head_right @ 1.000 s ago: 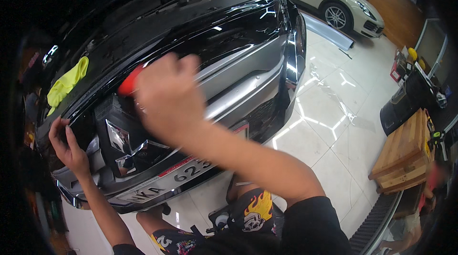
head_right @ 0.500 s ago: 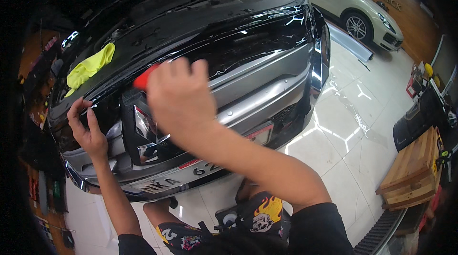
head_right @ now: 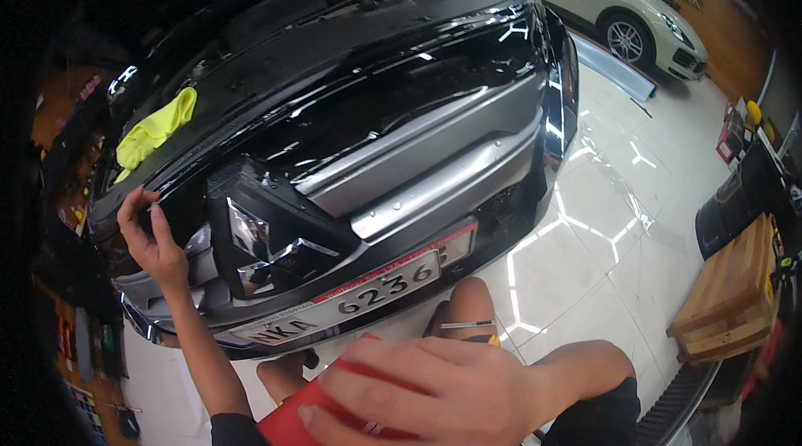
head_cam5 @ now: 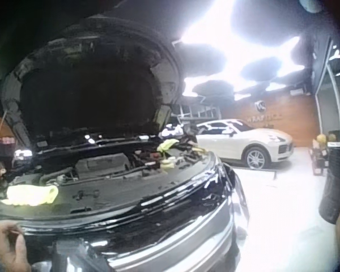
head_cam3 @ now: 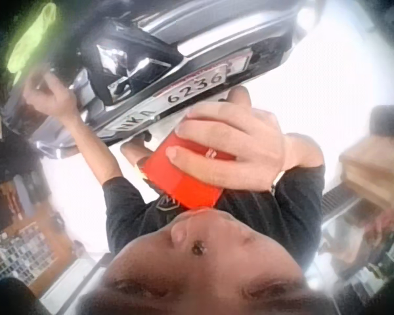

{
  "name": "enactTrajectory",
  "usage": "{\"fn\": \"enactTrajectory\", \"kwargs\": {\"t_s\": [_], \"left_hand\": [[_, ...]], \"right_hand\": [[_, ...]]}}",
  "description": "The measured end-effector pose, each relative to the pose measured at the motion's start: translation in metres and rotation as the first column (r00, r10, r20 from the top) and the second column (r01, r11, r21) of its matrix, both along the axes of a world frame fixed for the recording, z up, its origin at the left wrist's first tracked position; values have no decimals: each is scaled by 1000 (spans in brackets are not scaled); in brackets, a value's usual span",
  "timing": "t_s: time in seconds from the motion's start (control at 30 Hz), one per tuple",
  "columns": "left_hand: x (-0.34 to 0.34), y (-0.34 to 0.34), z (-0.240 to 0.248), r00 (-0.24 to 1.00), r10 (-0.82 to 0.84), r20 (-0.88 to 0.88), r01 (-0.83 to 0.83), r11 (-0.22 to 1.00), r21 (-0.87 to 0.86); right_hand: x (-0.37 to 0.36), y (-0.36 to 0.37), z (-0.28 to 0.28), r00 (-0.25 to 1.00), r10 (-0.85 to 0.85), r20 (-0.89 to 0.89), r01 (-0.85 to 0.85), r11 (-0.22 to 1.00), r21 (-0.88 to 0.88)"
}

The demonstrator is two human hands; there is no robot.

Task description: The person applies a transparent protective film to the front grille and emblem of a black car. They use a metal tool to lift and position the film, a red squeegee to smooth it, and a yellow cloth to wipe the surface. The person also uses a spray bottle to apply liquid during the process.

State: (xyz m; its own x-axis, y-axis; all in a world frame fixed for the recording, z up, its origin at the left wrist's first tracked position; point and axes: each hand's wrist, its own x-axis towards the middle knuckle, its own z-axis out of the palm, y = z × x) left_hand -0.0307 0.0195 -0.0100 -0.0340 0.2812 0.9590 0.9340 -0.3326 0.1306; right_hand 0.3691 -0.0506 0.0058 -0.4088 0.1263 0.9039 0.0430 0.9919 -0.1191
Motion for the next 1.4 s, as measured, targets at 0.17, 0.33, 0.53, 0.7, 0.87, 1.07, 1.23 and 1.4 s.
{"fn": "enactTrajectory", "kwargs": {"t_s": [0.17,0.33,0.53,0.7,0.87,1.07,1.23,1.4], "left_hand": [[-7,2,-6,998,-51,49,50,999,12],[-11,9,-7,992,-97,78,98,995,1],[-7,3,-5,997,-53,57,55,998,-27],[-10,2,-10,991,-39,127,42,999,-16],[-13,-5,-12,994,2,109,-5,1000,24],[-17,-7,-13,995,21,94,-23,999,26],[-16,-6,-12,997,52,63,-53,999,9],[-17,-7,-12,997,45,67,-46,999,14]], "right_hand": [[25,11,-2,998,-12,63,3,990,139],[56,70,-28,976,-169,135,174,984,-24],[57,194,-29,690,-710,139,697,704,136],[27,217,-19,689,-701,186,680,713,169],[34,187,-35,679,-668,305,676,731,96],[43,188,-32,704,-669,241,680,732,46],[28,209,-27,678,-696,235,704,707,63],[17,188,-32,696,-655,295,665,743,82]]}}
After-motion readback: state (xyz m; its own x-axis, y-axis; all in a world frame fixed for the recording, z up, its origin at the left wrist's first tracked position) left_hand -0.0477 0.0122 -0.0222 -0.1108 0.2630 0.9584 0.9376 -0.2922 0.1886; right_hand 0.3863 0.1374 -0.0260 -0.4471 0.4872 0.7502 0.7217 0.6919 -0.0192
